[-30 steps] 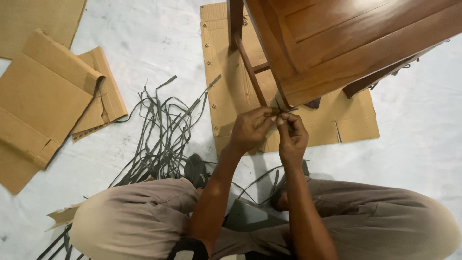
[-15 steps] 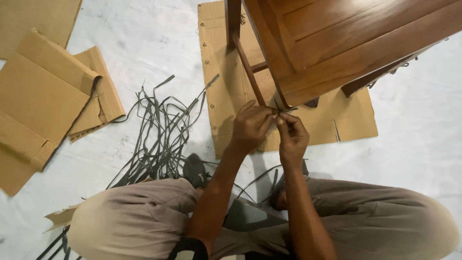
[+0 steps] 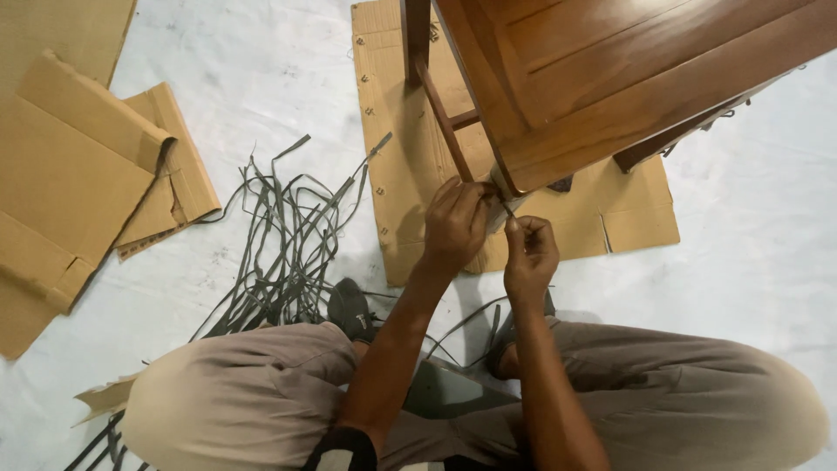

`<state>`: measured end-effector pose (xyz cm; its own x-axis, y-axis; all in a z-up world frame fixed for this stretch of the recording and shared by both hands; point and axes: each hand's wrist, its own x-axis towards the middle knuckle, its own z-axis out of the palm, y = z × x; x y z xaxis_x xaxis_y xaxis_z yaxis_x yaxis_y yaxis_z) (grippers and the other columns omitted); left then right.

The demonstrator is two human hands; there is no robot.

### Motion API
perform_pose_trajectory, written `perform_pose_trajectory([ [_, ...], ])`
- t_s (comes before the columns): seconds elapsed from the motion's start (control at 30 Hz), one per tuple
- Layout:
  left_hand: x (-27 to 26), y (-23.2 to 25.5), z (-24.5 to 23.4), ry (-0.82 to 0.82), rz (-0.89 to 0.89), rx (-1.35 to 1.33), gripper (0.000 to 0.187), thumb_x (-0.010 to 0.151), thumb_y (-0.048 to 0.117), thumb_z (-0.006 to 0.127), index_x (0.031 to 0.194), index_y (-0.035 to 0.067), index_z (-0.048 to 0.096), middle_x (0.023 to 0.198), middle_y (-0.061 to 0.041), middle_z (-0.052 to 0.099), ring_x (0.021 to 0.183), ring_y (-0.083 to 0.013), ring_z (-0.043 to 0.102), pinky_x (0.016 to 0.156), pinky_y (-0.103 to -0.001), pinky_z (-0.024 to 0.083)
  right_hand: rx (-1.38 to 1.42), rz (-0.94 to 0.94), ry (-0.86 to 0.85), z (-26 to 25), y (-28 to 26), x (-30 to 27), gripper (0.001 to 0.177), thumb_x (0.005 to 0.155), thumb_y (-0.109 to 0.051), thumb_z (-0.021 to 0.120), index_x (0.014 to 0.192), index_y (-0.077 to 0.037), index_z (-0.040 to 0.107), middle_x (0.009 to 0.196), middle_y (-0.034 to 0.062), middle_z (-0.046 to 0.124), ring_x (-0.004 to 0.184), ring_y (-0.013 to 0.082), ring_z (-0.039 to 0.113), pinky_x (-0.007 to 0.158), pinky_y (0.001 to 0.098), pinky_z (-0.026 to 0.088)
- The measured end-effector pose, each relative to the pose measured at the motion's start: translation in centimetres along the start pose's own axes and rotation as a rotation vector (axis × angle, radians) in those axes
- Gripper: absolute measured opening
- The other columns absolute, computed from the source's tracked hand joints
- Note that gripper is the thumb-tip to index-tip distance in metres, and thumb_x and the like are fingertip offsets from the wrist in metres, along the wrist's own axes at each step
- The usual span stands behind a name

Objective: Wrap the legs of a wooden chair with protective cardboard strips and plastic ties.

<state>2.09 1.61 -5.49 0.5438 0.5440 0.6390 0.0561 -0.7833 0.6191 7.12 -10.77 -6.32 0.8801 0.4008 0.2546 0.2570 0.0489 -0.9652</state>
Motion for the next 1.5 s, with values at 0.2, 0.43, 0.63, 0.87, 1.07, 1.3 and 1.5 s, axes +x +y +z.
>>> perform_pose_trajectory([
  [0.2,0.1,0.4,0.3,0.031,-0.007,0.034,0.012,0.092,0.005,0.062,0.101,0.010,0.066,0.089,-0.010,0.071,0.088,-0.0296,0.075,0.107,-0.044,0.048,0.008,-0.035,-0.007,0.6,-0.6,-0.9,0.012,0.106,-0.007,0.064,0.096,-0.001,0.061,0.076,0.0062,0.055,0.077,0.0137,0.055,0.077,0.0359,0.050],
  [0.43,0.2,0.8,0.5,0.088,-0.006,0.041,0.014,0.088,0.003,0.062,0.099,0.010,0.066,0.086,-0.009,0.070,0.085,-0.0295,0.074,0.105,-0.044,0.050,-0.031,-0.094,-0.027,1.2,-0.1,-1.6,0.013,0.106,-0.004,0.063,0.093,-0.001,0.060,0.074,0.0074,0.055,0.072,0.0157,0.056,0.074,0.0363,0.051],
  [0.63,0.7,1.4,-0.8,0.052,-0.083,-0.180,0.017,0.087,-0.003,0.063,0.100,0.008,0.068,0.086,-0.013,0.071,0.083,-0.0358,0.073,0.088,-0.048,0.056,-0.020,-0.046,-0.033,1.5,1.4,-2.8,0.010,0.103,-0.004,0.065,0.094,-0.002,0.063,0.077,0.0073,0.059,0.074,0.0152,0.059,0.074,0.0381,0.051],
  [0.87,0.1,1.1,-0.9,-0.015,-0.291,-0.396,0.036,0.084,0.018,0.082,0.116,0.009,0.067,0.097,-0.012,0.073,0.094,-0.0353,0.074,0.088,-0.046,0.058,-0.100,-0.078,-0.021,1.5,1.6,-2.3,0.005,0.101,-0.003,0.070,0.096,-0.001,0.068,0.075,0.0107,0.060,0.071,0.0194,0.063,0.070,0.0376,0.052],
  [1.07,-1.2,0.3,0.3,-0.139,-0.482,-0.277,0.054,0.082,0.033,0.083,0.123,0.010,0.057,0.099,-0.020,0.071,0.095,-0.0461,0.071,0.087,-0.059,0.056,-0.123,-0.031,-0.008,1.3,1.6,-2.2,0.005,0.101,-0.004,0.071,0.100,0.000,0.070,0.076,0.0106,0.059,0.071,0.0188,0.061,0.068,0.0356,0.051],
  [1.3,-2.2,-0.5,-0.8,-0.310,-0.686,-0.257,0.046,0.083,0.039,0.081,0.115,0.014,0.059,0.094,-0.015,0.072,0.094,-0.0408,0.072,0.085,-0.054,0.056,-0.130,0.300,-0.023,1.9,4.5,-3.6,0.014,0.102,-0.017,0.069,0.097,-0.004,0.070,0.077,0.0065,0.060,0.077,0.0160,0.055,0.071,0.0351,0.049],
  [1.5,-9.1,-7.0,0.7,-0.273,-0.745,-0.154,0.034,0.085,0.023,0.078,0.112,0.006,0.065,0.090,-0.022,0.071,0.090,-0.0419,0.072,0.079,-0.054,0.057,-0.378,0.534,-0.236,1.5,12.9,-6.3,0.018,0.094,-0.030,0.072,0.090,-0.013,0.069,0.072,0.0059,0.063,0.073,0.0207,0.060,0.072,0.0403,0.047],
])
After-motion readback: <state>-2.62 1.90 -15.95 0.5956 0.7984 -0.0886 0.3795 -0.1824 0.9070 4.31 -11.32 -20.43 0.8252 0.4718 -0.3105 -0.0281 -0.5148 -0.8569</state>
